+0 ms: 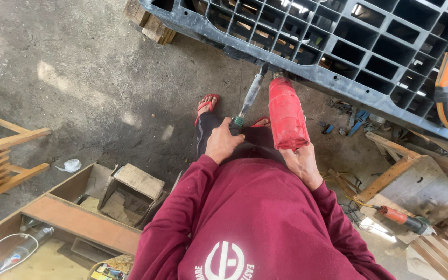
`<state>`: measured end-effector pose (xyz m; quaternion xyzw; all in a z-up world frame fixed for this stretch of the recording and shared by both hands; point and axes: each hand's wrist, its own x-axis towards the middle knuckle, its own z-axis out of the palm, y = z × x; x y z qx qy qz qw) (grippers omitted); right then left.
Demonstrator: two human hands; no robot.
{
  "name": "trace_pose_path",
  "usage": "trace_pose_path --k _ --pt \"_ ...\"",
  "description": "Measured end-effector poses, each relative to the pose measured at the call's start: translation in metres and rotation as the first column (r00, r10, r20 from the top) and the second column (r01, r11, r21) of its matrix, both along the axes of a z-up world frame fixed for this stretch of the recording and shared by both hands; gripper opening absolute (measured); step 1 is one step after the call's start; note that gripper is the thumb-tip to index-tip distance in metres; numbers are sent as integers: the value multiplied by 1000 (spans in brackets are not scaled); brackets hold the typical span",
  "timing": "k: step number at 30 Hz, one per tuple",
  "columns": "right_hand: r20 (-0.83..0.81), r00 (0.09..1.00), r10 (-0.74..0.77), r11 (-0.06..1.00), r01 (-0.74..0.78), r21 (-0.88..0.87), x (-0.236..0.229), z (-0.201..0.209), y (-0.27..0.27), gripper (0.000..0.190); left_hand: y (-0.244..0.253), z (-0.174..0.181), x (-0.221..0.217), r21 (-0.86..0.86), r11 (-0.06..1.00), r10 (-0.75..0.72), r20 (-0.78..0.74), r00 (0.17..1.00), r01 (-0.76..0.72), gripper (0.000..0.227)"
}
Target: The person holds a metal chisel against a black plastic crate and uses a red heat gun to apply heat to the chisel's tip. The person maintains the position of the chisel and heat gun for an extended period, focusing the heat on the metal tool.
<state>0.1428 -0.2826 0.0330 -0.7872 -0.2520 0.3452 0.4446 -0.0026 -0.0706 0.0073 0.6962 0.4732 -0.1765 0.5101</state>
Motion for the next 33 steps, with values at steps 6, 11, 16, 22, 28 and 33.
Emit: trace_pose_path --k 6,11,16,22,28,33 --pt "-2 1000 -17 1000 17 1 -2 8 7 19 2 0 -2 -6 1000 0 -2 1000 0 71" --pt "-88 995 -51 999 51 0 -14 19 16 15 11 1 -7 -4 999 -46 -25 999 46 74" --pt "4 997 -81 996 80 37 -24 20 28 18 26 -1 -11 -8 996 -94 10 996 94 73" --pt "-82 976 -203 967 213 140 -52 15 43 17 55 -4 -14 19 978 -210 0 978 210 77" --pt "-85 939 -333 928 343 149 -81 -3 63 20 90 -7 -11 36 947 -320 44 946 318 79" --pt "-59 907 -416 901 420 105 -107 -18 81 21 115 -4 -7 31 918 -396 -11 918 396 75"
